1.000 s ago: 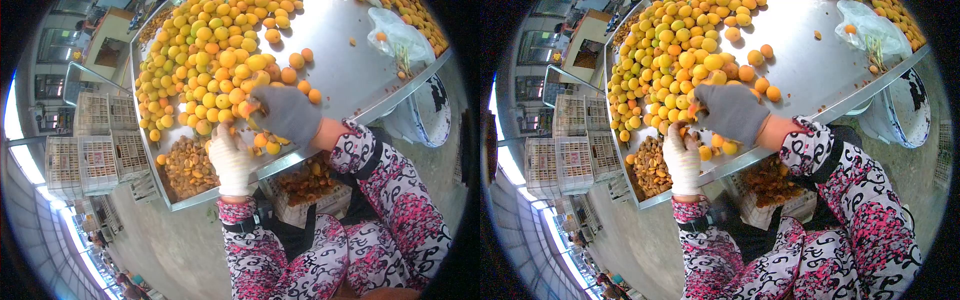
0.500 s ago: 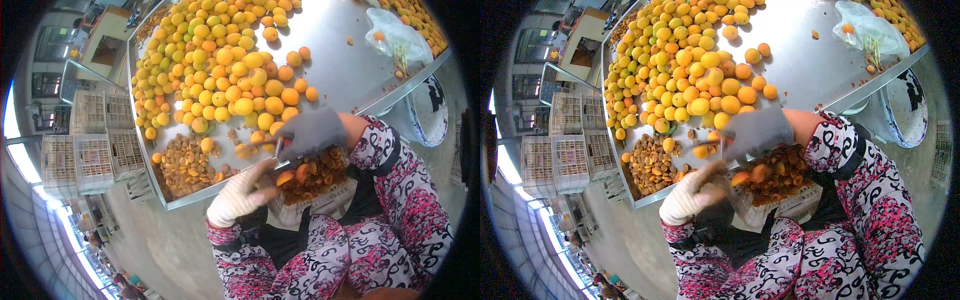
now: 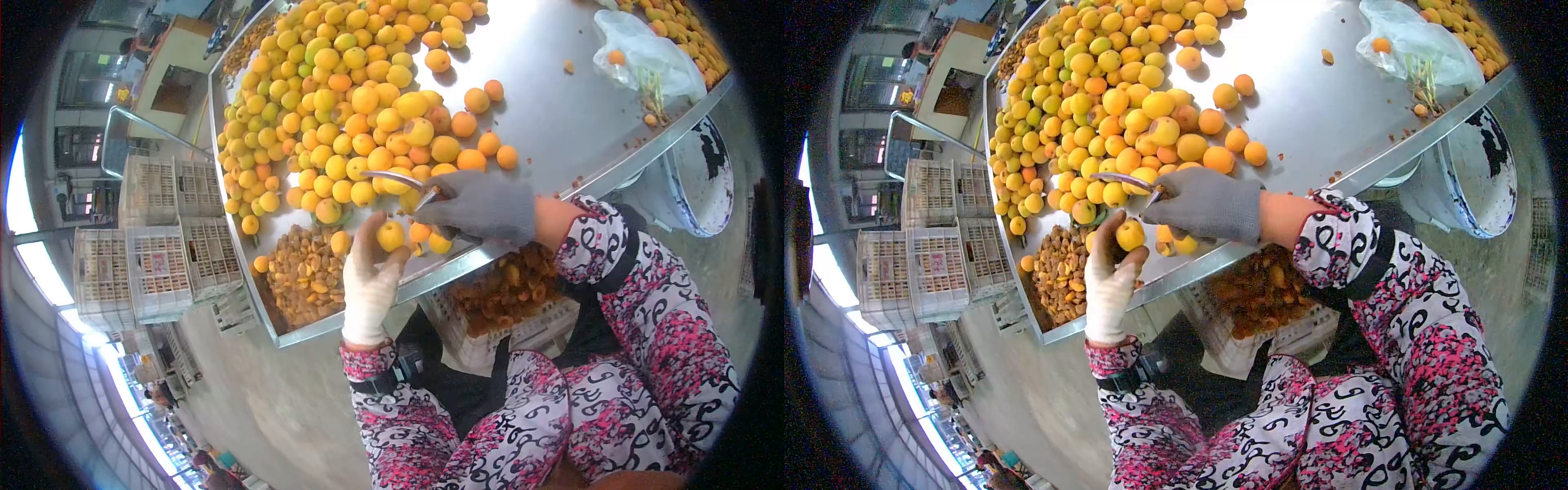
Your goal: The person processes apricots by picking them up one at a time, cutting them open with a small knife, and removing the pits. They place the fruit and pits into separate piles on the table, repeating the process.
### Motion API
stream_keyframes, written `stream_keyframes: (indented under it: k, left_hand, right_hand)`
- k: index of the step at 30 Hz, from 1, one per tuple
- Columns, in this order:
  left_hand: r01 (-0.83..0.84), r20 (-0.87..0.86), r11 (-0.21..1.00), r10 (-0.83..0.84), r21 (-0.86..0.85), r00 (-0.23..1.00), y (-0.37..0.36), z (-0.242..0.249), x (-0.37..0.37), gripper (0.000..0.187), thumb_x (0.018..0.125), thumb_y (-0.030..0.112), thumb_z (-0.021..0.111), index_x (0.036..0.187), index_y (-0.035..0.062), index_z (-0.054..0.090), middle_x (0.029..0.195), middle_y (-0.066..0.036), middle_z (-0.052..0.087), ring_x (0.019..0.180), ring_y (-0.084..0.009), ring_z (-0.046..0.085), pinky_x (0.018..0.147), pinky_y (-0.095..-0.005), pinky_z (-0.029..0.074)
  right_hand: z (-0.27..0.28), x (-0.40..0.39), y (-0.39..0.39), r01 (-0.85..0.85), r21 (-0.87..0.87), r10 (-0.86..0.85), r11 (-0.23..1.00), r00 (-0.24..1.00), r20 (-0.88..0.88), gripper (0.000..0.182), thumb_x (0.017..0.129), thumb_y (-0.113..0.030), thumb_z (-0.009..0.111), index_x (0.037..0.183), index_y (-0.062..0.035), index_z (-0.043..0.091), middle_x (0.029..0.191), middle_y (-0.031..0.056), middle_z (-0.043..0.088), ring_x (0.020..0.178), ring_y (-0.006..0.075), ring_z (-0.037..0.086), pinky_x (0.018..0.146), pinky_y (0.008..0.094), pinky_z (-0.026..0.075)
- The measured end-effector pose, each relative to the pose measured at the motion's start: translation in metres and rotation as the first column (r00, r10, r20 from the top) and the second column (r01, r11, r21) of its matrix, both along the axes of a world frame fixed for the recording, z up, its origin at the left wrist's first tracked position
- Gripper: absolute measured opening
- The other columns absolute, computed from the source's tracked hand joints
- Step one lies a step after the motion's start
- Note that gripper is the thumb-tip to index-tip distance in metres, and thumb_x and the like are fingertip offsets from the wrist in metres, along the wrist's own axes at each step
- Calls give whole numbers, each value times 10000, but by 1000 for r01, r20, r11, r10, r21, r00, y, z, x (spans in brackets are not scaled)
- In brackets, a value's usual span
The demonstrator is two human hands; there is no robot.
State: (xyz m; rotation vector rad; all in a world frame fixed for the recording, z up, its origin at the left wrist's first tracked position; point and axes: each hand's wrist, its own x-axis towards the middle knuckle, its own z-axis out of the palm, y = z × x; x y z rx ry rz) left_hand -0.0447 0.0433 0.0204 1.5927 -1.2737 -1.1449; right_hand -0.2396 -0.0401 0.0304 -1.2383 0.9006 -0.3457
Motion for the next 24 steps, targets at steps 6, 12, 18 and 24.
stream_keyframes:
  k: [6,12,18,24]
  left_hand:
    - [-33,-105,976,10,-216,994,-4,6,-29,557,769,-55,565,1294,13,392,1159,-94,504,1022,-161,500,883,-282,413]
    - [-57,-286,985,8,-164,958,-6,21,-35,468,873,131,469,1316,8,387,1234,-106,462,1105,-181,465,927,-293,379]
    - [-11,-393,995,-28,-95,919,-6,26,-34,509,848,180,528,1300,-10,390,1204,-92,483,1070,-158,479,919,-307,383]
    - [-117,-486,987,49,-111,873,-9,18,-19,597,784,254,636,1255,-19,393,1074,-112,545,918,-221,566,854,-327,422]
  right_hand:
    - [-4,10,6,98,105,-115,990,979,169,424,786,-410,618,905,-6,571,606,73,570,472,123,546,404,236,417]
    - [-9,10,-2,118,37,-123,992,967,225,380,766,-361,625,882,-2,586,657,77,584,547,130,574,460,247,445]
    - [-1,10,-3,117,-124,-98,985,984,151,378,755,-347,640,880,6,587,706,96,600,592,159,586,554,283,464]
    - [20,1,-3,54,-355,-80,933,995,-61,389,854,-391,542,929,-11,576,765,179,611,726,272,621,631,361,473]
